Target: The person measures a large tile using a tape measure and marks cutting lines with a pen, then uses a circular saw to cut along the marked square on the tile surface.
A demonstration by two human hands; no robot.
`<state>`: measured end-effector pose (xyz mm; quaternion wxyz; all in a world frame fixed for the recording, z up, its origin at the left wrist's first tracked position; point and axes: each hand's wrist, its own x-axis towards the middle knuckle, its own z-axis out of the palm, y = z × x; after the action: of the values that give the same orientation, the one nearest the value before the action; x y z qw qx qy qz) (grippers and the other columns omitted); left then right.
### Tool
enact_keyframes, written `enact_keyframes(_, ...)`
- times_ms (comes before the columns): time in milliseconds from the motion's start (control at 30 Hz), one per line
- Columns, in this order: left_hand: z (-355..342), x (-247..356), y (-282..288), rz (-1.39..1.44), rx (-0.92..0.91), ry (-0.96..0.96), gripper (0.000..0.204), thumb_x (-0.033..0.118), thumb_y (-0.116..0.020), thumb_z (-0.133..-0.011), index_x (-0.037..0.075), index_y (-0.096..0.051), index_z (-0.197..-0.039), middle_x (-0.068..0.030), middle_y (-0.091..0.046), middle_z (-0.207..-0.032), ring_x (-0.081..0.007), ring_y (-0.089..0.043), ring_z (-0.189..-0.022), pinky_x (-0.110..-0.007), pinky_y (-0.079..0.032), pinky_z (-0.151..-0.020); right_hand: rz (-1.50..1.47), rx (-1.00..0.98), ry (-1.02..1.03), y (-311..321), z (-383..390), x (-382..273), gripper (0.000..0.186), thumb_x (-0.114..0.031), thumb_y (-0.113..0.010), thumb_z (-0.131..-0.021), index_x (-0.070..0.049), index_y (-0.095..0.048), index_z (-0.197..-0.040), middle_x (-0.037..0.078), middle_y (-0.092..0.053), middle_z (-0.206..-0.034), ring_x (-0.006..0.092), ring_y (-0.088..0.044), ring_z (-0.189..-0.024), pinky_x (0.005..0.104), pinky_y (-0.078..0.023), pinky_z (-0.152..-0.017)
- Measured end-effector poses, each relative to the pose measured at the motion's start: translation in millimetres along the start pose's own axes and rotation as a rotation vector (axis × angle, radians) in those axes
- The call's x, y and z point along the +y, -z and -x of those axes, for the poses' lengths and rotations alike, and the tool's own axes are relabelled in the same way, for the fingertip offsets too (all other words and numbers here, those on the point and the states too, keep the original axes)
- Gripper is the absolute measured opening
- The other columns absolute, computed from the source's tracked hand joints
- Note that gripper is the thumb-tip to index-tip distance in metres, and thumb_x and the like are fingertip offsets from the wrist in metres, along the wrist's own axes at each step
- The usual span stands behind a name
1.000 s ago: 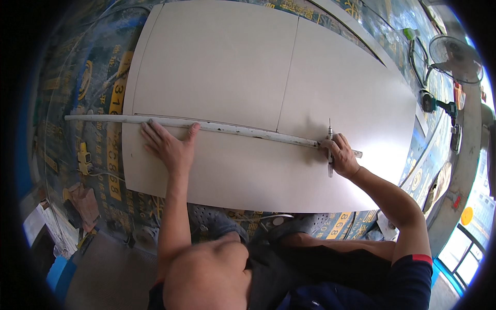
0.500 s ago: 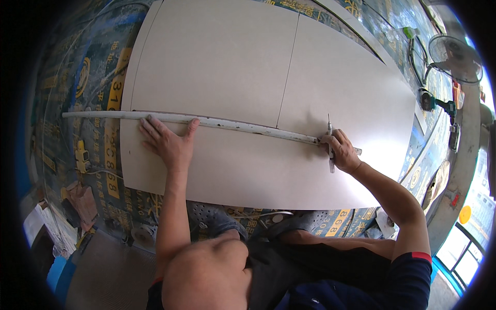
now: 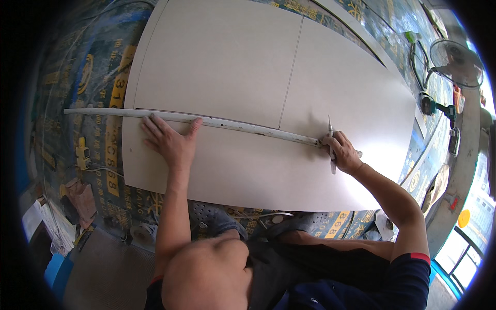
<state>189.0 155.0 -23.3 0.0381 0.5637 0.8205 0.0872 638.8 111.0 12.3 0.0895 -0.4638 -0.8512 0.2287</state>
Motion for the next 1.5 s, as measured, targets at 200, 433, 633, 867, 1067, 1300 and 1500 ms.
enact_keyframes(200,-0.6,4.3,3.2,0.022,0.056,-0.035,0.124,0.074,-0.066,-0.07,-0.01,-0.017,-0.147,-0.0318,-0.015,-0.153,-0.0421,-0.009,-0.146,-0.065,-0.009,-0.113,-0.047,-0.041,-0.089,4.1,8.6,3.9,0.043,0.01,-0.059,-0.072,-0.007,-0.057,-0.111,0.015,-0.056,-0.1,0.0363,-0.056,-0.092,0.0451,-0.051,-0.079)
enact_keyframes(433,-0.9,4.2,10.8,0.032,-0.016,0.022,0.127,0.075,-0.065,-0.069,-0.013,-0.015,-0.146,-0.0339,-0.014,-0.153,-0.0456,-0.007,-0.145,-0.066,-0.01,-0.112,-0.056,-0.032,-0.069,2.9,-0.7,-6.8,0.031,0.005,-0.06,-0.076,-0.006,-0.056,-0.105,0.015,-0.054,-0.092,0.0353,-0.053,-0.085,0.0456,-0.046,-0.073)
enact_keyframes(633,-0.3,4.6,9.3,0.054,-0.027,0.011,0.131,0.079,-0.061,-0.068,-0.015,-0.012,-0.146,-0.035,-0.01,-0.153,-0.0478,-0.005,-0.145,-0.068,-0.007,-0.11,-0.071,-0.019,-0.107,3.6,-1.6,-12.5,0.022,0.003,-0.061,-0.08,-0.004,-0.056,-0.1,0.014,-0.053,-0.087,0.0337,-0.052,-0.081,0.0443,-0.045,-0.07)
enact_keyframes(867,0.1,5.9,10.7,0.091,-0.059,0.034,0.131,0.079,-0.061,-0.068,-0.014,-0.011,-0.146,-0.0338,-0.007,-0.154,-0.0464,-0.003,-0.145,-0.068,-0.005,-0.11,-0.061,-0.014,-0.077,6.3,-3.8,-14.1,0.02,0.003,-0.06,-0.081,-0.005,-0.055,-0.098,0.014,-0.053,-0.086,0.0328,-0.051,-0.08,0.0431,-0.044,-0.069)
enact_keyframes(1067,-0.8,6.9,12.3,0.105,-0.086,0.044,0.132,0.079,-0.061,-0.069,-0.014,-0.01,-0.146,-0.0331,-0.005,-0.155,-0.0456,-0.002,-0.146,-0.067,-0.005,-0.11,-0.043,0.005,-0.046,5.3,-3.9,-14.5,0.02,0.003,-0.059,-0.081,-0.004,-0.055,-0.099,0.014,-0.052,-0.086,0.0333,-0.05,-0.079,0.0432,-0.043,-0.069)
enact_keyframes(1300,-1.8,7.1,12.1,0.107,-0.059,0.03,0.132,0.082,-0.058,-0.067,-0.015,-0.013,-0.146,-0.0336,-0.009,-0.154,-0.0466,-0.005,-0.145,-0.068,-0.006,-0.11,-0.025,0.051,0.047,17.5,-22.3,-21.8,0.02,-0.004,-0.062,-0.084,-0.002,-0.055,-0.102,0.017,-0.054,-0.088,0.0353,-0.051,-0.08,0.0435,-0.044,-0.069)
enact_keyframes(1500,-0.3,1.4,13.8,0.097,-0.026,0.022,0.132,0.084,-0.055,-0.068,-0.016,-0.015,-0.144,-0.0351,-0.012,-0.152,-0.048,-0.007,-0.144,-0.069,-0.008,-0.109,-0.386,0.161,0.212,17.9,-158.6,-122.7,0.03,-0.009,-0.058,-0.089,0.007,-0.06,-0.114,0.019,-0.057,-0.093,0.0326,-0.056,-0.085,0.0383,-0.047,-0.074)
